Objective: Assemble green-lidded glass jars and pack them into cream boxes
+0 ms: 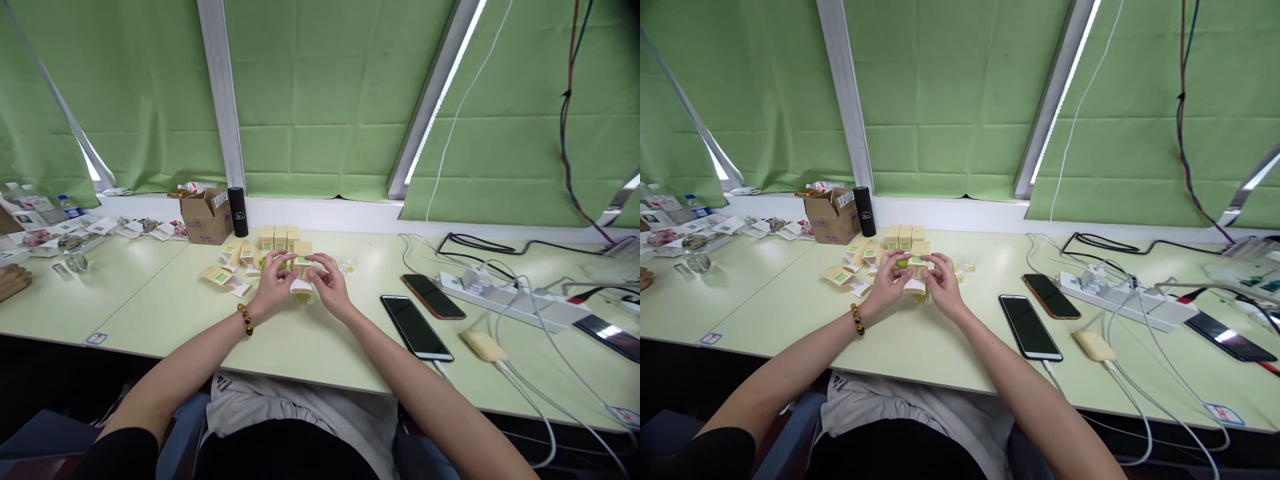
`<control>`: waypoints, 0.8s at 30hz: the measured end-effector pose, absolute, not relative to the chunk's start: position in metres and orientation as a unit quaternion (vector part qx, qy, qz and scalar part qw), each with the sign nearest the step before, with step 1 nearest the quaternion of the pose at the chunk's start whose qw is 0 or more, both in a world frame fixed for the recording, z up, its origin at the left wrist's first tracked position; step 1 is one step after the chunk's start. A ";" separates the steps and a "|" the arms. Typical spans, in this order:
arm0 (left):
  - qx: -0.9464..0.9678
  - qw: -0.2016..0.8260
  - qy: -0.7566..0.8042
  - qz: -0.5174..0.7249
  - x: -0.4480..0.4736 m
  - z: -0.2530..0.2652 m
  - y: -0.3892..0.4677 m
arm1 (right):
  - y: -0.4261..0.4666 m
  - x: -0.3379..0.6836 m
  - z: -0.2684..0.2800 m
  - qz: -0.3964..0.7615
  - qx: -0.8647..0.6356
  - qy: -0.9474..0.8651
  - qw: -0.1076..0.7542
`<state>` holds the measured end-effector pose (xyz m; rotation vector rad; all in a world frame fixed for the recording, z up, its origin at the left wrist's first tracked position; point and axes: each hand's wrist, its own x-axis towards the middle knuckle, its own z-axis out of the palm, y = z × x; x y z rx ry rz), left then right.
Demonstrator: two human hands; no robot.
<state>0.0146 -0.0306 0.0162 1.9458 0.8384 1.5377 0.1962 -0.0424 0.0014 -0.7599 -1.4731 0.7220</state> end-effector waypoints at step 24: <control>0.778 0.322 0.190 0.506 0.006 0.012 -0.028 | -0.043 0.199 0.009 0.308 -0.327 -0.620 0.643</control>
